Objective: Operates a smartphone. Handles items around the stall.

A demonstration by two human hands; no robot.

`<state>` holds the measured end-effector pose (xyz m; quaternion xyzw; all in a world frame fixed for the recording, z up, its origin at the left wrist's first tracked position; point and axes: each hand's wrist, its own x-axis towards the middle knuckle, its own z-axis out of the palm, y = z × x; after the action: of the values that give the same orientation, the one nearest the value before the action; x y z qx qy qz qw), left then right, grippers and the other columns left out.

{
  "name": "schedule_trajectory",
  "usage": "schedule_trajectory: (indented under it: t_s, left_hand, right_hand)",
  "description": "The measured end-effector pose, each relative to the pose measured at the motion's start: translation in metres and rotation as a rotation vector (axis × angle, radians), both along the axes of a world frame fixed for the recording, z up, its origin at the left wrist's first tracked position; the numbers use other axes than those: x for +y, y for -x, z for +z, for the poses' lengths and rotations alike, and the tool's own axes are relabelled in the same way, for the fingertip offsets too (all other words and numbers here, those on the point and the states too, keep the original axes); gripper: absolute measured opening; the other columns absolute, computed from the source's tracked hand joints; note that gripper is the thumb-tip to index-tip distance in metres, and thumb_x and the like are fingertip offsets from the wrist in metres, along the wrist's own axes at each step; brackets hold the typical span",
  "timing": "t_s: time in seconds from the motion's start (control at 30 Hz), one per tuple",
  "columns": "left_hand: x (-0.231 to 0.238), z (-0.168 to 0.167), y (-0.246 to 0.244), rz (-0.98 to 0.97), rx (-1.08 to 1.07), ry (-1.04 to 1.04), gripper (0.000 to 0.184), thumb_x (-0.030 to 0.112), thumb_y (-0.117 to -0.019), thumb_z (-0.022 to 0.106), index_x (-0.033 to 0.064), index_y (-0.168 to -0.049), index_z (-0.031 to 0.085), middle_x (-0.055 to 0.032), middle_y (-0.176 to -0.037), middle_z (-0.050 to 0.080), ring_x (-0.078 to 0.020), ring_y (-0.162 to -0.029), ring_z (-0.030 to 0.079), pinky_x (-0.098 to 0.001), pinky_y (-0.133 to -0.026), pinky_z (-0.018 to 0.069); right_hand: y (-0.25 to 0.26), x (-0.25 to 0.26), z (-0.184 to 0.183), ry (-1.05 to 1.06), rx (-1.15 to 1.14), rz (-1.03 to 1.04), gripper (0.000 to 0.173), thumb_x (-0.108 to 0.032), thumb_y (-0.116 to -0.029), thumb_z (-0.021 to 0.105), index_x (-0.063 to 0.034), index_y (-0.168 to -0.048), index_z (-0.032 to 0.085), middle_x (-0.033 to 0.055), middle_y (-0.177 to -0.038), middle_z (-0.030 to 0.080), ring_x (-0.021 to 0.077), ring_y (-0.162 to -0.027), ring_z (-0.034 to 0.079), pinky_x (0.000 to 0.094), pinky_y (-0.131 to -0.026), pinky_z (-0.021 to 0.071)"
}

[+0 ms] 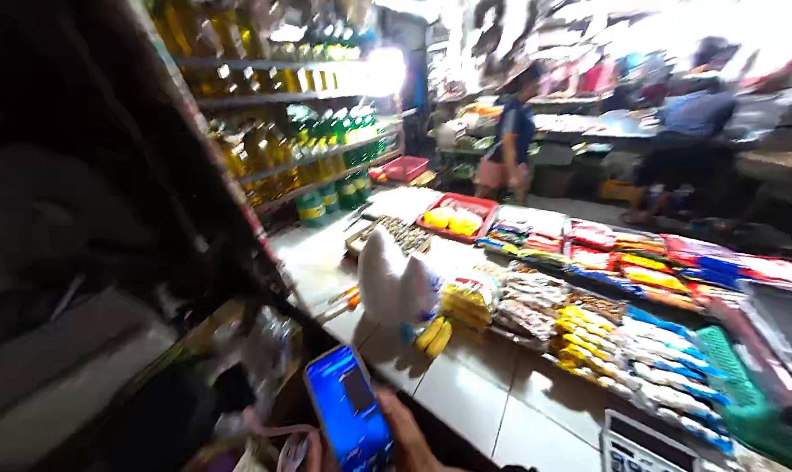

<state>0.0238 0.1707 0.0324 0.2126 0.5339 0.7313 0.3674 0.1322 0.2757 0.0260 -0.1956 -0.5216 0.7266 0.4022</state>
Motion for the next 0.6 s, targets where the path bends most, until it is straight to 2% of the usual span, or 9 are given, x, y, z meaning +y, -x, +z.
schedule_trajectory:
  t_s: [0.03,0.1,0.17,0.2,0.23,0.3,0.37,0.47,0.6]
  left_hand:
    - [0.008,0.011,-0.011,0.062,-0.087,0.027,0.042,0.033,-0.1113,0.027,0.0046,-0.131,0.051,0.0039,-0.110,0.070,-0.0035,-0.105,0.066,-0.0308,-0.095,0.0563]
    - [0.018,0.024,-0.018,0.118,-0.234,0.048,0.045,0.031,-0.1119,0.026,0.0002,-0.134,0.050,-0.0064,-0.109,0.071,-0.0131,-0.101,0.070,-0.0361,-0.090,0.0596]
    - [0.019,0.032,-0.015,0.131,-0.350,0.062,0.043,0.030,-0.1128,0.027,0.0005,-0.132,0.052,-0.0116,-0.107,0.073,-0.0186,-0.097,0.073,-0.0379,-0.085,0.0623]
    - [0.016,0.034,-0.011,0.119,-0.392,0.071,0.042,0.030,-0.1130,0.027,0.0007,-0.132,0.052,-0.0130,-0.106,0.072,-0.0204,-0.096,0.073,-0.0386,-0.084,0.0625]
    - [0.014,0.035,-0.007,0.110,-0.420,0.077,0.041,0.029,-0.1130,0.029,0.0006,-0.131,0.052,-0.0141,-0.106,0.072,-0.0220,-0.097,0.073,-0.0396,-0.084,0.0623]
    - [0.008,0.035,-0.003,0.093,-0.452,0.067,0.037,0.025,-0.1127,0.031,0.0017,-0.132,0.052,-0.0149,-0.109,0.072,-0.0238,-0.099,0.073,-0.0414,-0.085,0.0617]
    - [0.003,0.034,-0.003,0.085,-0.461,0.031,0.033,0.018,-0.1119,0.033,0.0030,-0.133,0.053,-0.0138,-0.110,0.072,-0.0232,-0.100,0.072,-0.0408,-0.087,0.0613]
    - [-0.001,0.038,-0.004,0.090,-0.464,0.007,0.032,0.014,-0.1113,0.032,0.0034,-0.132,0.054,-0.0123,-0.109,0.072,-0.0217,-0.099,0.073,-0.0396,-0.087,0.0615]
    - [-0.003,0.040,-0.006,0.162,-0.472,0.003,0.032,0.016,-0.1118,0.032,0.0015,-0.128,0.056,-0.0140,-0.107,0.073,-0.0227,-0.098,0.073,-0.0398,-0.086,0.0618]
  right_hand:
    - [-0.003,0.002,0.003,-0.021,-0.001,0.059,0.047,-0.037,-0.1087,0.035,0.0007,-0.128,0.055,0.0020,-0.113,0.069,0.0060,-0.105,0.066,0.0311,-0.097,0.0552]
    - [-0.008,0.005,0.015,-0.022,-0.046,0.186,0.046,-0.032,-0.1095,0.031,0.0024,-0.137,0.045,0.0025,-0.117,0.067,0.0060,-0.107,0.066,0.0303,-0.098,0.0556]
    - [-0.012,0.010,0.025,0.057,-0.115,0.304,0.042,-0.022,-0.1046,0.038,-0.0007,-0.140,0.040,0.0032,-0.116,0.067,0.0089,-0.102,0.068,0.0307,-0.088,0.0595]
    - [-0.012,0.013,0.027,0.103,-0.136,0.354,0.041,-0.016,-0.1002,0.043,-0.0032,-0.140,0.041,0.0034,-0.114,0.069,0.0107,-0.098,0.070,0.0312,-0.082,0.0609]
    - [-0.013,0.016,0.028,0.130,-0.150,0.395,0.044,-0.010,-0.0955,0.046,-0.0045,-0.139,0.042,0.0038,-0.114,0.070,0.0121,-0.098,0.071,0.0322,-0.080,0.0610]
    - [-0.013,0.021,0.028,0.120,-0.142,0.462,0.055,0.002,-0.0866,0.049,-0.0025,-0.140,0.041,0.0066,-0.119,0.069,0.0150,-0.105,0.070,0.0359,-0.089,0.0597]
    - [-0.014,0.021,0.028,0.077,-0.131,0.484,0.066,0.010,-0.0792,0.052,-0.0010,-0.142,0.037,0.0090,-0.123,0.068,0.0168,-0.109,0.069,0.0370,-0.094,0.0591]
    - [-0.012,0.020,0.029,0.037,-0.108,0.506,0.075,0.017,-0.0757,0.056,-0.0013,-0.144,0.030,0.0086,-0.126,0.066,0.0168,-0.110,0.070,0.0363,-0.095,0.0600]
    - [-0.009,0.021,0.025,-0.020,-0.093,0.590,0.085,0.016,-0.0764,0.059,-0.0011,-0.150,0.020,0.0105,-0.134,0.061,0.0192,-0.116,0.067,0.0386,-0.095,0.0602]
